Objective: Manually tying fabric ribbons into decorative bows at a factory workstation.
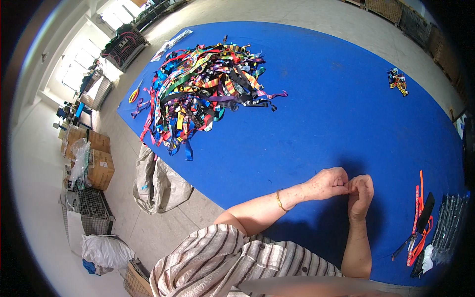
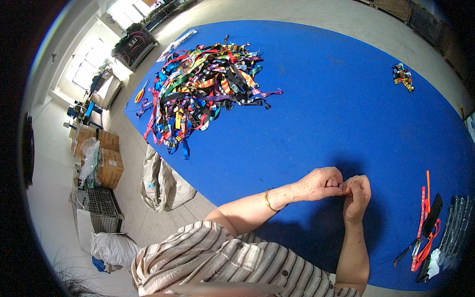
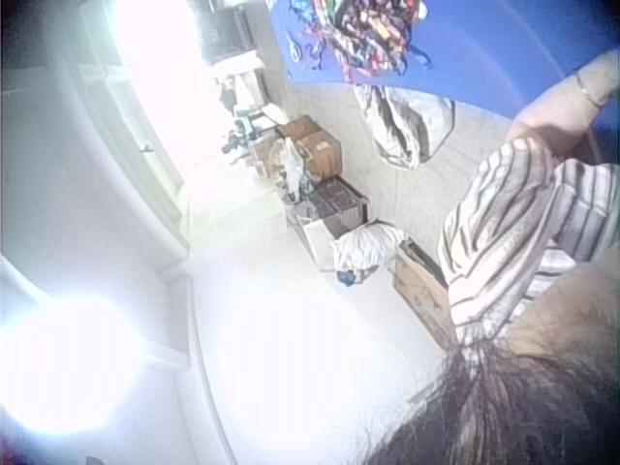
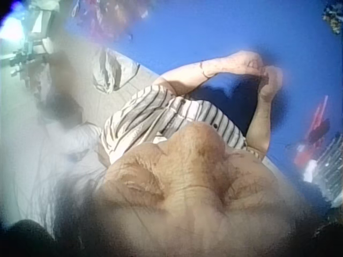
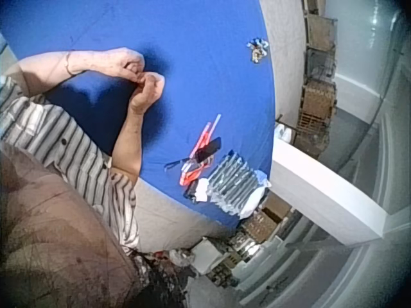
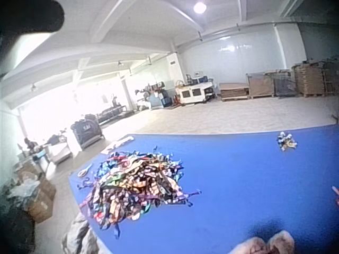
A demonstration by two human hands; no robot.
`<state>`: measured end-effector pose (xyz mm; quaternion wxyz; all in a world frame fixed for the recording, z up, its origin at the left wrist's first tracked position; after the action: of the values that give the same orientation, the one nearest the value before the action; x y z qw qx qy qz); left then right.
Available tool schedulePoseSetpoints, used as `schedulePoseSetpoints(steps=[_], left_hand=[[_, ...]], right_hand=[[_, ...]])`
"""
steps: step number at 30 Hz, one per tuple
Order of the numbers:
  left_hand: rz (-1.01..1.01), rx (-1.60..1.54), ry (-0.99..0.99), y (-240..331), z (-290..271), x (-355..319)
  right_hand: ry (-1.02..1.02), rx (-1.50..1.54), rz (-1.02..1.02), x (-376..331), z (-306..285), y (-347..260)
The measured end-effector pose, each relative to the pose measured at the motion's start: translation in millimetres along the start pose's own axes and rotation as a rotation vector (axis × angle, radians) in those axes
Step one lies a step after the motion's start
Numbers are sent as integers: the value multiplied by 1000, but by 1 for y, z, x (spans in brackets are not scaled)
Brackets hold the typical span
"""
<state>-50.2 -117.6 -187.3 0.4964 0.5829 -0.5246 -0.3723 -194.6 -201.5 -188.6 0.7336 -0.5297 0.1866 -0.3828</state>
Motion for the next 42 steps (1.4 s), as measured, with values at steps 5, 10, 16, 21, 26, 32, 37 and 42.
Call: schedulePoseSetpoints(steps=[5,10,16,21,26,32,37,42], left_hand=[[48,25,76,-2,5,0],[99,10,45,3,2,0],[39,73,12,-1,2,-1],[129,38,73,-1,4,0],[11,90,-36,1,-1,0],[70,54,-14,-8,1,-1],[93,64,-3,-6,2,-1],[78,93,-35,-3,-2,0]], right_hand=[[15,-5,0,1,-1,1],[-18,-12,17,1,-6,4],[-40,25,15,2,-1,2],[-12,0,4,2,-1,2],[-49,42,18,2,-1,2],[-55,29,48,2,1,0],[-65,47,58,3,0,0],[-84,40,58,3,0,0]])
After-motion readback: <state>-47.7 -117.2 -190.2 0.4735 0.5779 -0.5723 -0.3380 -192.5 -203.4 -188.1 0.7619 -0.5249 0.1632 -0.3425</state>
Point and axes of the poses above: each hand's wrist, its own x-axis towards the middle knuckle, its own z-axis out of the palm, y = z × x, the point moved 1 cm from there along x, towards the middle knuckle, and after that the axes turned 1 degree about -x, right-handed, at the moved point
